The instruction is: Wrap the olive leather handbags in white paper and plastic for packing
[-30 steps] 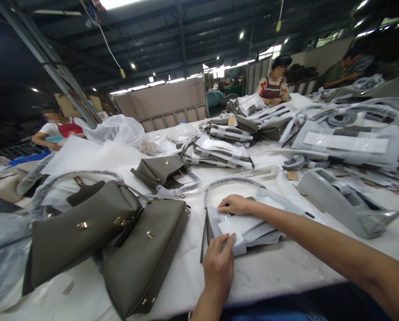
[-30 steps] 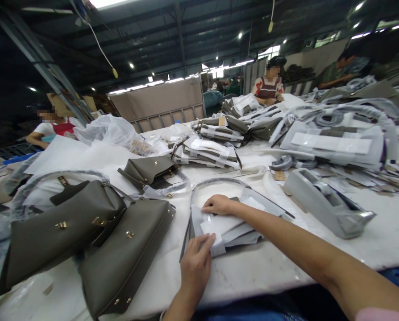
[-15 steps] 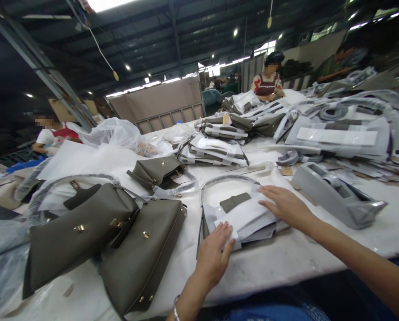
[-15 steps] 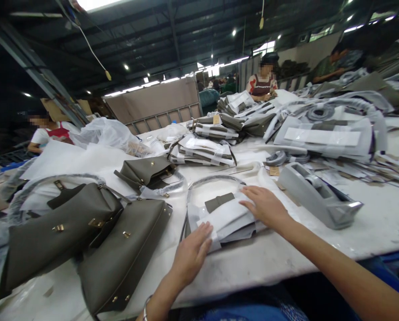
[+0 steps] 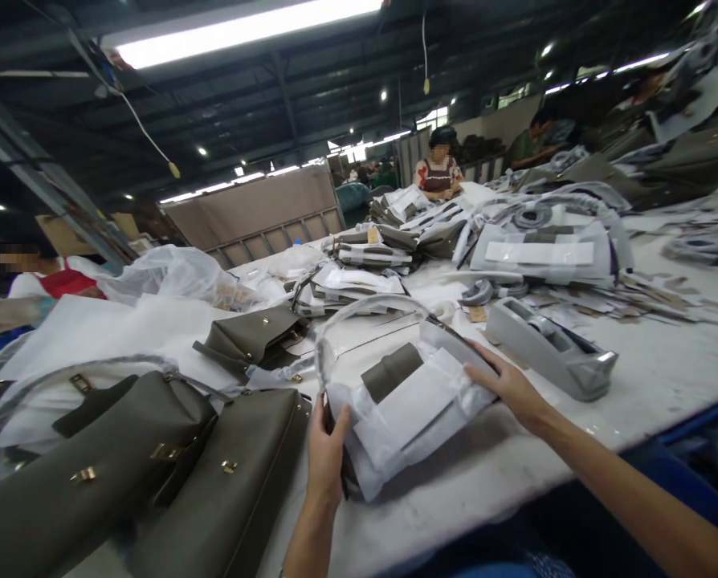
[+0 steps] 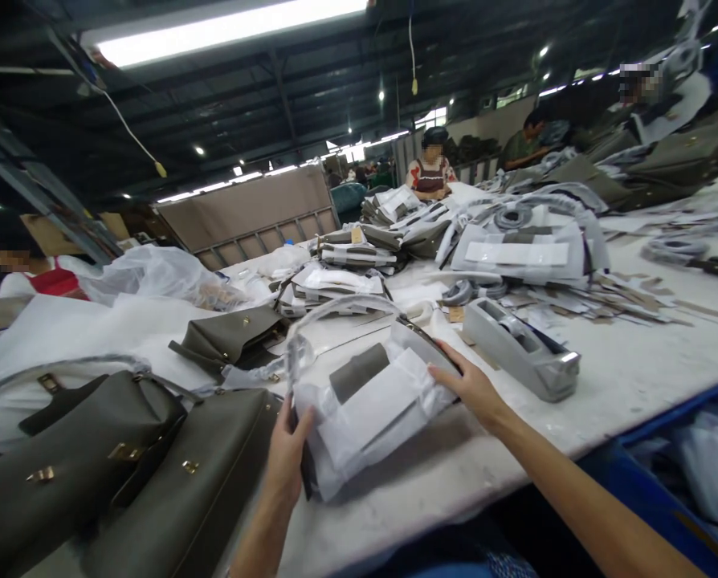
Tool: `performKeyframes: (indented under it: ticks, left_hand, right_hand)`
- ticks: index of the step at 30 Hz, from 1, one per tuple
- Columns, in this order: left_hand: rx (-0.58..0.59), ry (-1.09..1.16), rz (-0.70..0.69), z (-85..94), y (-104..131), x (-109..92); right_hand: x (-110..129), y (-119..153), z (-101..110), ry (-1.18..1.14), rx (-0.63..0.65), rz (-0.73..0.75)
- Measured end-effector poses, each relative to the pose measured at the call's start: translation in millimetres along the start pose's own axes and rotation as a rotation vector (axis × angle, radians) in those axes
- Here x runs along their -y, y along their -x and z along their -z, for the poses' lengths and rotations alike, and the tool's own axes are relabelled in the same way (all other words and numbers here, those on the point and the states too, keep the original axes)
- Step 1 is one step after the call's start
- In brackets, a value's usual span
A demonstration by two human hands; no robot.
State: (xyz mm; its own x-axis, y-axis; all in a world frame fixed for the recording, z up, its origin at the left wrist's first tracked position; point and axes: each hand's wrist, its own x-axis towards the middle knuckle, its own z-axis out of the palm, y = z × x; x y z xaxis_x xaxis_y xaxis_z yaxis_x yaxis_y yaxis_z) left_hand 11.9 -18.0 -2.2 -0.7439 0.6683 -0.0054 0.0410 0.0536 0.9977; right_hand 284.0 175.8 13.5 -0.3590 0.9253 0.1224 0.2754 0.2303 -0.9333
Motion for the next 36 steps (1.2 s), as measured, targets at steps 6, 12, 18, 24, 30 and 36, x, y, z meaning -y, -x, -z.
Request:
performKeyframes:
  ticks: [6,12,18,24,30,36]
  left_hand:
    - [0.029,-0.054,-0.161,9.2,2,-30]
    - [0.077,-0.107,-0.143,7.6,2,-27]
    - [-0.005,-0.128,-0.267,6.8,-1,-32]
    - [-0.015,-0.257,-0.286,14.7,10,-26]
    - [0.103,-0.295,-0.249,23.9,19,-26]
    - [-0.053,-0.251,-0.196,9.8,38,-32]
  right_hand:
    - [-8,10,7,-0.032,0.074,0.125]
    - [-26,18,10,0.182,0.084,0.192]
    - [-18,18,3,-0.031,-0.023,0.127]
    - [-34,15,4,0.051,0.071,0.17]
    - [-46,32,-9,0.117,-0.035,0.077]
    - [-35,18,-11,0.09,-0.024,0.165]
